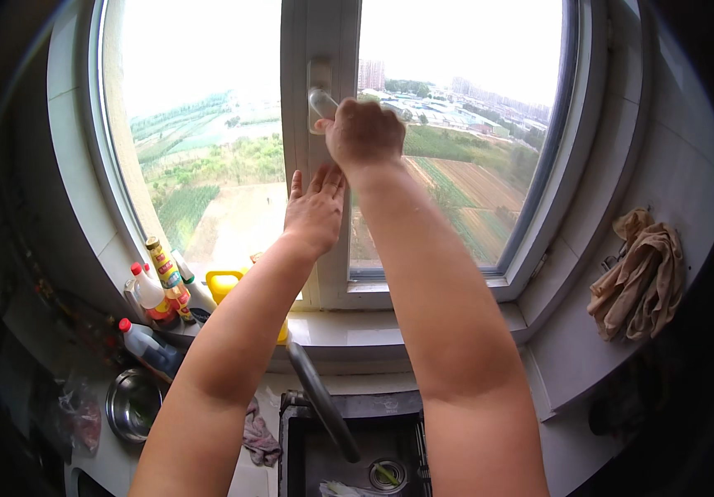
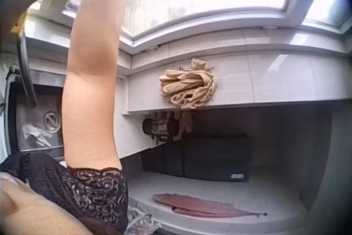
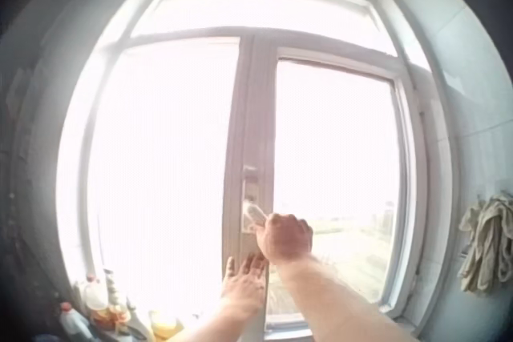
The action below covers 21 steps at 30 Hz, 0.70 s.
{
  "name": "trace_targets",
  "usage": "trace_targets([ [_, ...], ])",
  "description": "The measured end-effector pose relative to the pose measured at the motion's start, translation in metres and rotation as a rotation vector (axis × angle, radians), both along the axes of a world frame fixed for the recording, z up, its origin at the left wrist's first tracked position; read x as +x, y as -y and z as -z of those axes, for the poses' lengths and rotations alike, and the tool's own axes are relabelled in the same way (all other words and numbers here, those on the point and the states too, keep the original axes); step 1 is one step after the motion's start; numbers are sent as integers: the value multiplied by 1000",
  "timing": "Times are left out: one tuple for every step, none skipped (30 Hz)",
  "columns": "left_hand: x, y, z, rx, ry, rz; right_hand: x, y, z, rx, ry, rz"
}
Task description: The person chops green onions on a white cutting board using a knife. They briefly open a window, wash their hands, and dry them before resuming chopping.
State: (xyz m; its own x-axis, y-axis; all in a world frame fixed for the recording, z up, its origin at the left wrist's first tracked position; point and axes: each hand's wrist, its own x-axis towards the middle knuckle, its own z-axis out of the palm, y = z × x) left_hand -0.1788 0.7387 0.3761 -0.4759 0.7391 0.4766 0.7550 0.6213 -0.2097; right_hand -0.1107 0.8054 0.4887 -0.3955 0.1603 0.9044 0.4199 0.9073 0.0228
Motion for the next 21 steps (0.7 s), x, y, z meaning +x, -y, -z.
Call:
trace_targets([
  [-1, -1, 0, 18, 3, 11, -6, 3, 9, -78, -38, -4],
  [-1, -4, 1, 16, 13, 15, -11, 3, 16, -155, -76, -9],
  [1, -8, 2, 15, 23, 20, -13, 1, 19, -173, -115, 1],
  [1, -9, 3, 3, 36, 19, -15, 2, 19, -217, -112, -7],
  [2, -5, 2, -21, 15, 4, -16, 4, 17, -261, -109, -13],
  [0, -3, 4, 6, 33, 6, -16, 7, 17, -306, -105, -19],
  [-1, -2, 4, 39, 48, 16, -19, 13, 17, -400, -120, 8],
  [-1, -2, 4, 72, 62, 25, -21, 17, 19, -485, -122, -12],
  [-1, -3, 3, 22, 100, 9, -23, 22, 20, -571, -123, -31],
  [-1, -5, 2, 38, 135, 27, -23, 24, 19, -653, -133, -48],
  [-2, -8, 3, 52, 169, 44, -23, 23, 20, -704, -150, -43],
  [-1, -11, 2, 67, 205, 61, -24, 16, 21, -684, -154, -52],
  [5, 0, -10, -4, 202, 40, -30, 12, 20, -680, -158, -77],
  [8, 5, -16, -34, 175, 32, -25, 18, 18, -675, -148, -90],
  [9, 8, -22, -63, 147, 24, -6, 10, 8, -870, 90, -343],
  [12, 9, -25, -94, 123, 26, 4, 5, 14, -845, 62, -404],
  [8, 15, -29, -69, 143, 108, 9, 3, 21, -819, 33, -471],
  [4, 23, -22, 18, 137, 183, 16, 2, 27, -791, 2, -539],
  [-4, 36, -8, 191, 76, 267, 26, 10, 43, -685, -63, -539],
  [3, 48, 7, 360, 28, 361, 42, 8, 65, -679, -122, -584],
  [12, 64, 21, 499, 91, 408, 60, 5, 87, -672, -182, -629],
])
